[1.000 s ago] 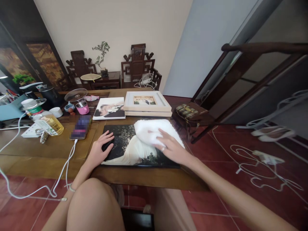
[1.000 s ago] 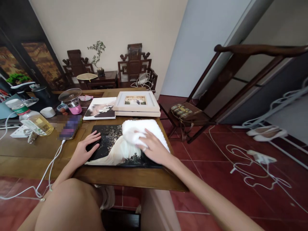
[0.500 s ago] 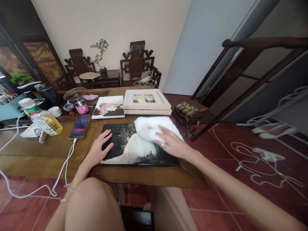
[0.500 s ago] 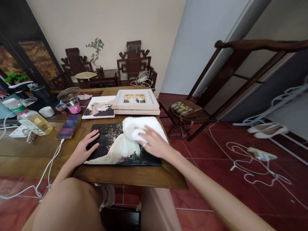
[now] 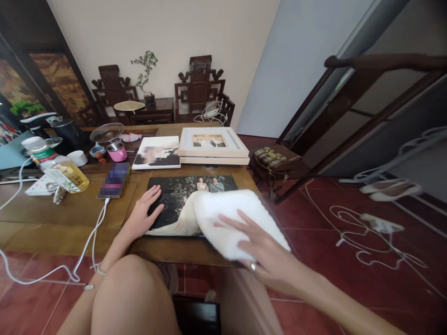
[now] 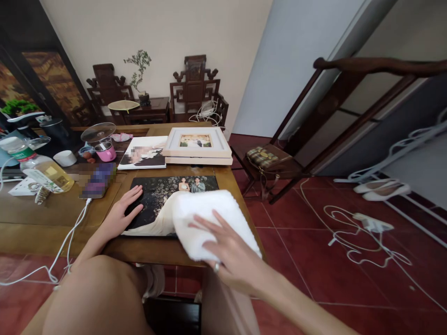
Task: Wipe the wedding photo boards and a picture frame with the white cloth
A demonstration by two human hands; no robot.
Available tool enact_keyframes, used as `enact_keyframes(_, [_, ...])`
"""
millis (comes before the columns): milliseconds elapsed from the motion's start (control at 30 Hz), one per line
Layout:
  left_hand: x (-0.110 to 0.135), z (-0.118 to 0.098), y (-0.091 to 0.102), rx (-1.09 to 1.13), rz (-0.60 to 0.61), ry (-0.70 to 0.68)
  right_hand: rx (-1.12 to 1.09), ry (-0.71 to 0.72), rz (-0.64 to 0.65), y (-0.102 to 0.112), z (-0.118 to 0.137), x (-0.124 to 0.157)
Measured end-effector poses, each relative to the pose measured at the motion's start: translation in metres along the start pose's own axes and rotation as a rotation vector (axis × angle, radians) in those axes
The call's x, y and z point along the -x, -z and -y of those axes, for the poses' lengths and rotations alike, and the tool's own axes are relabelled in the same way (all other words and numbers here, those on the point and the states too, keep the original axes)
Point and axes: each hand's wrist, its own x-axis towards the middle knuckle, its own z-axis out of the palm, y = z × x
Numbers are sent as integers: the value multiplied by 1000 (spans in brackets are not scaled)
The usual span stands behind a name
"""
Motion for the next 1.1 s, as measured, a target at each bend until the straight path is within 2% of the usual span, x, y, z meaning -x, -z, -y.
enact_keyframes(100, [0, 0, 0, -1, 3, 2, -8, 76, 55, 3, 17, 9])
enact_keyframes(167, [0, -1, 1, -6, 6, 1, -1, 80, 56, 5, 12, 3])
enact_keyframes(267, [0, -1, 2, -9, 11, -3, 16, -1, 17, 8, -17, -20])
enact_keyframes(367, [1, -1, 3, -3, 15, 0, 35, -172, -12, 9, -59, -53])
enact_keyframes(467, [1, 0, 3, 7, 14, 2, 48, -272, -39, 9, -96, -83])
enact_keyframes(567, [1, 0, 2, 10, 12, 8, 52, -300, -59, 8, -107, -94])
enact_keyframes(633, [1, 0, 2, 6, 6, 12, 51, -283, -57, 7, -97, -87])
enact_keyframes(733, [2, 0, 0, -2, -1, 13, 43, -206, -42, 3, -62, -58])
enact_keyframes(867, [1, 0, -1, -12, -4, 8, -2, -18, -24, -2, -8, -8])
enact_keyframes(933, [1, 0, -2, -17, -5, 0, -32, 62, 20, -2, 11, 7])
enact_keyframes(1000, [0, 0, -2, -22, -7, -11, -45, 102, 69, 0, 19, 13])
enact_keyframes(1100, [0, 0, -1, -27, 0, -23, -49, 51, 66, 5, 4, 1])
